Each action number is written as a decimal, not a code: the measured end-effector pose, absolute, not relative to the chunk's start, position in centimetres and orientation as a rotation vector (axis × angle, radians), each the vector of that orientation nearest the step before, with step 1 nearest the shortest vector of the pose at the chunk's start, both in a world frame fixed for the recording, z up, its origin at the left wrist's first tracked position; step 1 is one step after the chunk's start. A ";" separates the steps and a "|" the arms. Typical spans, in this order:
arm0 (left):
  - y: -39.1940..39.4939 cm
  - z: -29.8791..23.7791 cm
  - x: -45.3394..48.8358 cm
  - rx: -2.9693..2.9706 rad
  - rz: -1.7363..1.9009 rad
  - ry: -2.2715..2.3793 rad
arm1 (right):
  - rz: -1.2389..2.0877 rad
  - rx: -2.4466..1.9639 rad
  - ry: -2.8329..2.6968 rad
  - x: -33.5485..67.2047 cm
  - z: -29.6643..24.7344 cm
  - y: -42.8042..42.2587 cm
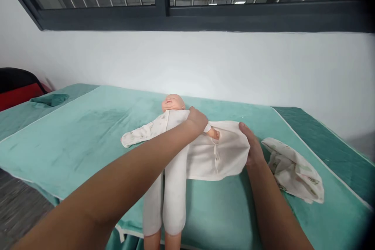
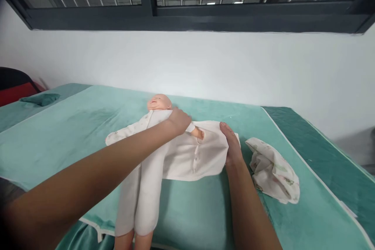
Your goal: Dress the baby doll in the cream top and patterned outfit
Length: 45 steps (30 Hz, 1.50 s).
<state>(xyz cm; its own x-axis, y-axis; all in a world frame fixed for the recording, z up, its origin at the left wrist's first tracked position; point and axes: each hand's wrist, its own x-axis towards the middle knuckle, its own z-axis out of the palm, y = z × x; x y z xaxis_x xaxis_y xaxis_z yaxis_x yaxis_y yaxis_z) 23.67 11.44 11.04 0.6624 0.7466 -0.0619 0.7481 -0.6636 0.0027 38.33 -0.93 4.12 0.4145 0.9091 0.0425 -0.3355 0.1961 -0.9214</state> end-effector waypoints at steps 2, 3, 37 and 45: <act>11.0 9.8 24.3 2.857 -0.012 1.306 | 1.045 -0.956 -0.733 37.3 4.6 -1.3; 10.9 9.3 24.5 2.863 0.015 1.312 | 1.077 -0.931 -0.761 37.0 4.7 -1.3; 8.1 11.8 13.5 2.472 0.516 1.501 | 1.013 -1.062 -1.503 30.9 1.0 -2.2; 8.2 11.2 13.8 2.236 0.734 1.565 | 0.798 -1.131 -1.430 27.9 0.5 -6.1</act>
<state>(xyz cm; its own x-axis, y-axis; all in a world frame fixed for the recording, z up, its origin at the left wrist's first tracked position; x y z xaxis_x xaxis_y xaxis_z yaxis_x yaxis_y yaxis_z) 13.80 8.20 11.22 0.2706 0.9350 0.2293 0.7739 -0.3529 0.5259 27.85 -6.06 0.52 0.0467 0.9408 0.3357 0.2082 0.3196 -0.9244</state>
